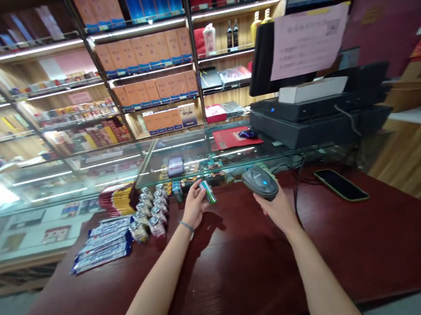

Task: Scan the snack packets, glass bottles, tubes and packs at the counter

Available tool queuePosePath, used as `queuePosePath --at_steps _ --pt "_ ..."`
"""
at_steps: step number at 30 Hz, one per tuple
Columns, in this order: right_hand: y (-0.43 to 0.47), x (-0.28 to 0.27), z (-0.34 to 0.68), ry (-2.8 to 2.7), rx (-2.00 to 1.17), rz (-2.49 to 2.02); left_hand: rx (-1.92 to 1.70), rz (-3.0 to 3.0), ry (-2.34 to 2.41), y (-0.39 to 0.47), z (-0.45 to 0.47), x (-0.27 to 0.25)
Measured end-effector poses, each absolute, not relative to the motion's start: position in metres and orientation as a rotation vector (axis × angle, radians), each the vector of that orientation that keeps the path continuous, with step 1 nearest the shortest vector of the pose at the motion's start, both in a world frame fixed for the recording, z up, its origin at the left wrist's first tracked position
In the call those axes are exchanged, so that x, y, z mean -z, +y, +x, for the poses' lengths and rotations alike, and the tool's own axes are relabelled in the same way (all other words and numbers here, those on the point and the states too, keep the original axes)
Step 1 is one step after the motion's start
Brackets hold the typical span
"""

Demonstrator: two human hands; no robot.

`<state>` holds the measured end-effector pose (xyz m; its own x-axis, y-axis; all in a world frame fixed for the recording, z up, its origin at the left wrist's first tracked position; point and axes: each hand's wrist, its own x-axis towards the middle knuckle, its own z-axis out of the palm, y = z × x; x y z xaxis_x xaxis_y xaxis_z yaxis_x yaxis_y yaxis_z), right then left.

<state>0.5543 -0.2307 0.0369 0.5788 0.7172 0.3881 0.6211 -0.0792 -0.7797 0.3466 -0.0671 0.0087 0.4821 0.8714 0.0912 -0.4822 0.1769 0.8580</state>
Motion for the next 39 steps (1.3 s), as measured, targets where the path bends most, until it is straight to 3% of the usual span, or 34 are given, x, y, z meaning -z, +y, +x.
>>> queuePosePath --at_steps 7,17,39 --pt "-0.22 -0.032 0.512 -1.394 -0.221 -1.777 -1.022 0.847 0.524 -0.068 0.279 0.006" --pt "-0.22 -0.019 0.458 -2.137 -0.076 -1.888 -1.122 0.861 0.587 -0.059 0.267 0.03" --pt "-0.221 -0.021 0.465 -2.084 0.028 -1.88 -1.166 0.879 0.617 -0.061 0.267 0.03"
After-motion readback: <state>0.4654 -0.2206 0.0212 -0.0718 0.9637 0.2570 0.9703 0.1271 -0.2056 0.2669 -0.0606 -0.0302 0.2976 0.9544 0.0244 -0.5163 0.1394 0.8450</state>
